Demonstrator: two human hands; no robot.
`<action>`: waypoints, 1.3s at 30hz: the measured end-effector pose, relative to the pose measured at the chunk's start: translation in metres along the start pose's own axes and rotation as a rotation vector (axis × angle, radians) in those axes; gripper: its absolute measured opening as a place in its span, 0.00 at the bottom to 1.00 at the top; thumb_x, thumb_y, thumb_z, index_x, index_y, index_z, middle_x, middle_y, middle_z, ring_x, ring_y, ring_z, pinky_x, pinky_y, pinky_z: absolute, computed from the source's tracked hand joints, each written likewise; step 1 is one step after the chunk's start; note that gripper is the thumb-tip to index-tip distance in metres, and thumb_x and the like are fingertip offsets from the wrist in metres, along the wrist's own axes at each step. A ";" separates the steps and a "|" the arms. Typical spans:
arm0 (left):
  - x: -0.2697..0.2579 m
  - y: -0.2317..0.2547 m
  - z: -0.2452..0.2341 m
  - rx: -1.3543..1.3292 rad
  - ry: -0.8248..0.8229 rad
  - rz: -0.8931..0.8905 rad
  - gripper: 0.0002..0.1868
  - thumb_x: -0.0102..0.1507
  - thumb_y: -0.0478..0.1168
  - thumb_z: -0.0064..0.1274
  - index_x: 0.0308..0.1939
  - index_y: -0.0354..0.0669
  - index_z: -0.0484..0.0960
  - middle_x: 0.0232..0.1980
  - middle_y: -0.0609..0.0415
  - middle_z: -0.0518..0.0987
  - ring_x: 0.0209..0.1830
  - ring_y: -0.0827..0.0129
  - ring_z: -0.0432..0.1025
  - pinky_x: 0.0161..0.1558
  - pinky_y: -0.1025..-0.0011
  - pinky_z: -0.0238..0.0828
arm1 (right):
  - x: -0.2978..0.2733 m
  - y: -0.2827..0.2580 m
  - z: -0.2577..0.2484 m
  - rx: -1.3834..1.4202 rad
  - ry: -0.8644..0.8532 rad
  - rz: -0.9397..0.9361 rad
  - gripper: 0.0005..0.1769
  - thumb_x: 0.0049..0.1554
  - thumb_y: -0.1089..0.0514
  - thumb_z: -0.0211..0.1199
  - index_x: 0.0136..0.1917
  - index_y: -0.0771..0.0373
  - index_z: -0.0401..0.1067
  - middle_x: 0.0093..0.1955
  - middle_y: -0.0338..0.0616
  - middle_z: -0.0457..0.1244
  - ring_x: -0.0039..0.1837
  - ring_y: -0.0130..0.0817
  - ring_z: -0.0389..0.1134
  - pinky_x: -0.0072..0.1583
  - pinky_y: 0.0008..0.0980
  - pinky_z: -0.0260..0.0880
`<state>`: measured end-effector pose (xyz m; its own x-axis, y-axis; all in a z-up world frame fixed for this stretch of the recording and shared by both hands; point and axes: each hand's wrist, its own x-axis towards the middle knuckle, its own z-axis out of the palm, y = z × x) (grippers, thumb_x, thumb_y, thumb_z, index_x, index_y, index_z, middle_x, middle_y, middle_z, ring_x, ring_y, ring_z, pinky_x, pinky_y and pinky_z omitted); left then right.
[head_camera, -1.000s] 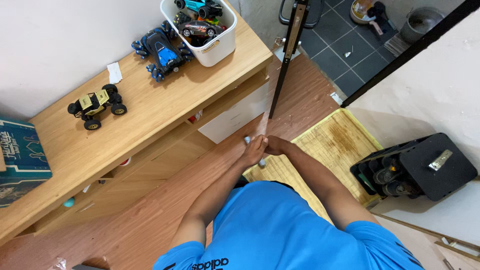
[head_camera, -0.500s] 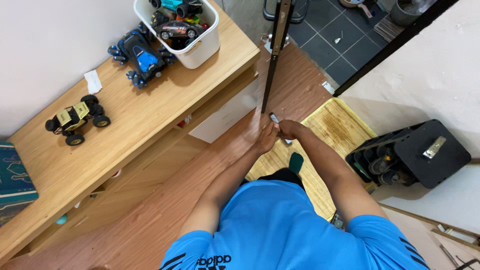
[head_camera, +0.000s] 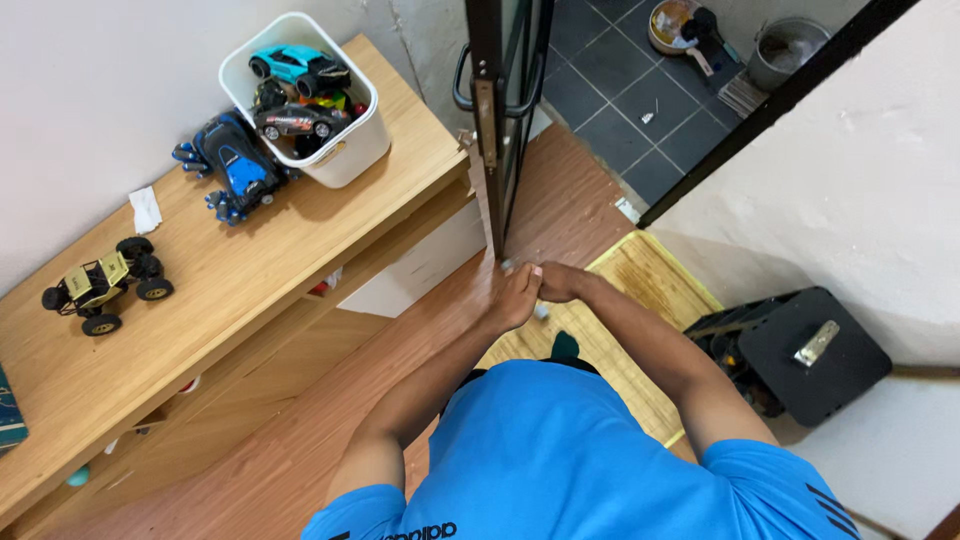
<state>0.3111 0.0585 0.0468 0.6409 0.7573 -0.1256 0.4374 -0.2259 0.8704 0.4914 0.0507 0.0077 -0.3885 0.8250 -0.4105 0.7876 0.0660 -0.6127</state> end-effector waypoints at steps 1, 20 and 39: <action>0.007 0.005 0.003 0.003 0.006 0.001 0.21 0.75 0.52 0.30 0.43 0.40 0.71 0.42 0.40 0.76 0.46 0.49 0.71 0.52 0.51 0.64 | -0.001 0.007 0.000 -0.003 0.001 -0.006 0.18 0.61 0.53 0.55 0.61 0.62 0.73 0.59 0.60 0.70 0.62 0.57 0.70 0.64 0.46 0.70; 0.168 -0.011 0.139 -0.331 0.117 0.074 0.21 0.77 0.49 0.33 0.42 0.36 0.74 0.42 0.44 0.75 0.43 0.59 0.72 0.49 0.61 0.70 | -0.010 0.159 -0.097 -0.130 -0.024 -0.120 0.14 0.58 0.49 0.62 0.55 0.56 0.76 0.53 0.53 0.71 0.55 0.52 0.71 0.60 0.45 0.71; 0.111 0.097 0.024 -0.019 0.155 0.122 0.19 0.73 0.49 0.40 0.47 0.38 0.79 0.44 0.50 0.79 0.43 0.65 0.75 0.46 0.62 0.72 | -0.004 0.111 -0.116 0.166 0.265 -0.388 0.18 0.53 0.61 0.62 0.57 0.60 0.72 0.53 0.52 0.70 0.55 0.49 0.70 0.56 0.44 0.71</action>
<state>0.4402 0.1057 0.1059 0.5827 0.8108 0.0549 0.3498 -0.3112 0.8836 0.6357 0.1198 0.0193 -0.4861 0.8729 0.0413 0.5137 0.3237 -0.7946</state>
